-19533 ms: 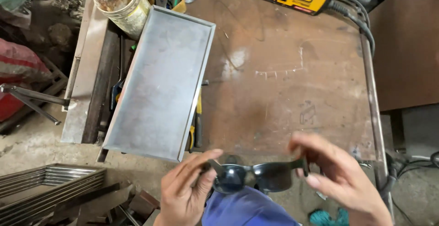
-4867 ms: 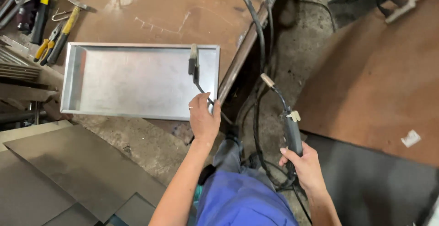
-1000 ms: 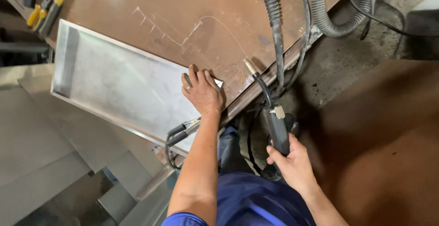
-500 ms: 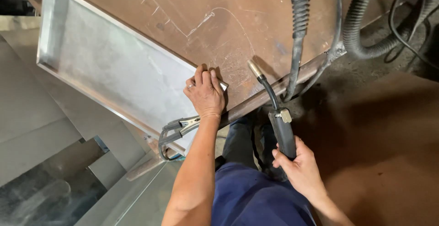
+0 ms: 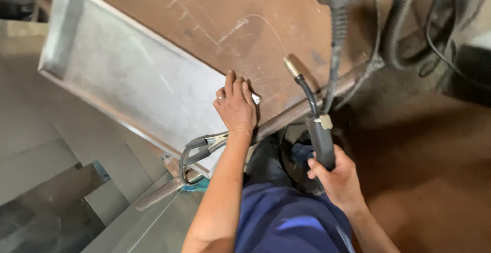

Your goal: The person positions a rectangular metal frame on a workbench, attaches a welding ground clamp, and tack welds the frame corners. They repeatedly use a hammer to tap the welded joints and reposition the frame to weld additional corners.

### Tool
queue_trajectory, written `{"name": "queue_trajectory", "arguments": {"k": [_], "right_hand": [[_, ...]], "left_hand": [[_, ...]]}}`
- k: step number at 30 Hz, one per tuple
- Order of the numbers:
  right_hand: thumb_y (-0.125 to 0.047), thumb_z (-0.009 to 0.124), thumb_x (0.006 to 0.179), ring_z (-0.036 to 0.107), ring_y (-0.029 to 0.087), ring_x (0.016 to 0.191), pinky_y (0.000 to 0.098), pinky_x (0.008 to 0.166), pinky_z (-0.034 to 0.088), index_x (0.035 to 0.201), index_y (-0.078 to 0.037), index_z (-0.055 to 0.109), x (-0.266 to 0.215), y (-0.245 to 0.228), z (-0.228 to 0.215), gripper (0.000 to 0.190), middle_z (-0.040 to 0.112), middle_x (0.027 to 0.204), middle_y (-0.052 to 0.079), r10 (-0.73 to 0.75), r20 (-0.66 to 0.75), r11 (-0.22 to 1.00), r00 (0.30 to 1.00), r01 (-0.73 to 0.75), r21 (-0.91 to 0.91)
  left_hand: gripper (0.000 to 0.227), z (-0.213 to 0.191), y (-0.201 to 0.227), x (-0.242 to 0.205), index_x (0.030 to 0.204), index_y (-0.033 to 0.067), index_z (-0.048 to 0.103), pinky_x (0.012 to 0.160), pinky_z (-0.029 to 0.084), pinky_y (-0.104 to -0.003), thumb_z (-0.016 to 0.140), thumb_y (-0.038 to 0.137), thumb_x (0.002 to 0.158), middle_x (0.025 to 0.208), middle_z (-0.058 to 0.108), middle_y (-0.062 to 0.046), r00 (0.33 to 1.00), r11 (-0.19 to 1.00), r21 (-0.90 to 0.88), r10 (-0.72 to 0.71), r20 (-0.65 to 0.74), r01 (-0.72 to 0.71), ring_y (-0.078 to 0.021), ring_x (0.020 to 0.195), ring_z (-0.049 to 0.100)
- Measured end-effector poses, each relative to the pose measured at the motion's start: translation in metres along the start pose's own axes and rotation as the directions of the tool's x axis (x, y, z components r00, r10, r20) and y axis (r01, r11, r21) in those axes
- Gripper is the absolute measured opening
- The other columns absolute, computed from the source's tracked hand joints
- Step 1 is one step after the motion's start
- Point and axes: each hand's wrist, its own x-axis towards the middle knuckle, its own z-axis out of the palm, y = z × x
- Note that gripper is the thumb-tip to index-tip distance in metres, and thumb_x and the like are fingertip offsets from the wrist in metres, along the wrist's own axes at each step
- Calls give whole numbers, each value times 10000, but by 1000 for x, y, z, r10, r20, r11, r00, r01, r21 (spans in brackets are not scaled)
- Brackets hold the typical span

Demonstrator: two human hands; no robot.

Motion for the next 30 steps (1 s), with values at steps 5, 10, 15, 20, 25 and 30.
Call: {"name": "queue_trajectory", "arguments": {"k": [5, 10, 15, 20, 25, 30], "right_hand": [[-6, 707, 878, 662, 112, 633, 271, 600, 541, 1030, 2, 606, 15, -2, -17, 183, 659, 776, 33, -91, 55, 994, 994, 88, 59], [3, 705, 884, 645, 117, 620, 275, 588, 536, 1036, -4, 611, 44, 16, -51, 179, 642, 758, 31, -113, 220, 991, 969, 93, 98], [-7, 699, 901, 635, 115, 619, 274, 584, 532, 1030, -4, 616, 68, -18, -85, 155, 634, 759, 34, -108, 386, 993, 916, 117, 0], [-35, 617, 943, 678, 130, 837, 269, 789, 550, 1152, 26, 645, 92, -54, -86, 220, 688, 908, 69, -169, 634, 985, 755, 107, 135], [-92, 693, 908, 673, 119, 876, 284, 780, 548, 1254, 17, 615, 114, -97, -18, 371, 705, 951, 61, -164, 569, 973, 806, 228, -42], [-191, 776, 805, 723, 175, 904, 339, 770, 577, 1243, 11, 628, 146, -95, 54, 504, 765, 997, 93, -293, 254, 936, 922, 331, -122]], "left_hand": [[414, 3, -2, -8, 1399, 164, 630, 939, 383, -491, 496, 305, 1034, 1614, 429, -16, 997, 978, 211, 16, -71, -1, -347, 1241, 512], [355, 9, 2, -5, 1343, 181, 641, 990, 378, -483, 522, 318, 1038, 1604, 442, 4, 991, 964, 260, -19, -133, 54, -335, 1254, 512], [253, 1, 10, -1, 1203, 182, 672, 991, 380, -486, 568, 290, 1000, 1548, 508, -18, 994, 981, 182, -44, -104, 62, -345, 1182, 522], [238, 6, 8, -4, 1173, 171, 680, 984, 395, -486, 603, 286, 980, 1506, 547, -44, 985, 978, 210, 37, -167, -1, -349, 1161, 545], [270, -35, -2, 58, 1171, 121, 676, 955, 420, -505, 614, 298, 977, 1307, 618, -95, 988, 986, 168, 1, -158, 25, -335, 1096, 582], [239, -83, -112, 216, 1130, 73, 663, 934, 453, -526, 615, 274, 1010, 1153, 636, -175, 977, 985, 170, 22, -210, 15, -388, 1075, 601]]}}
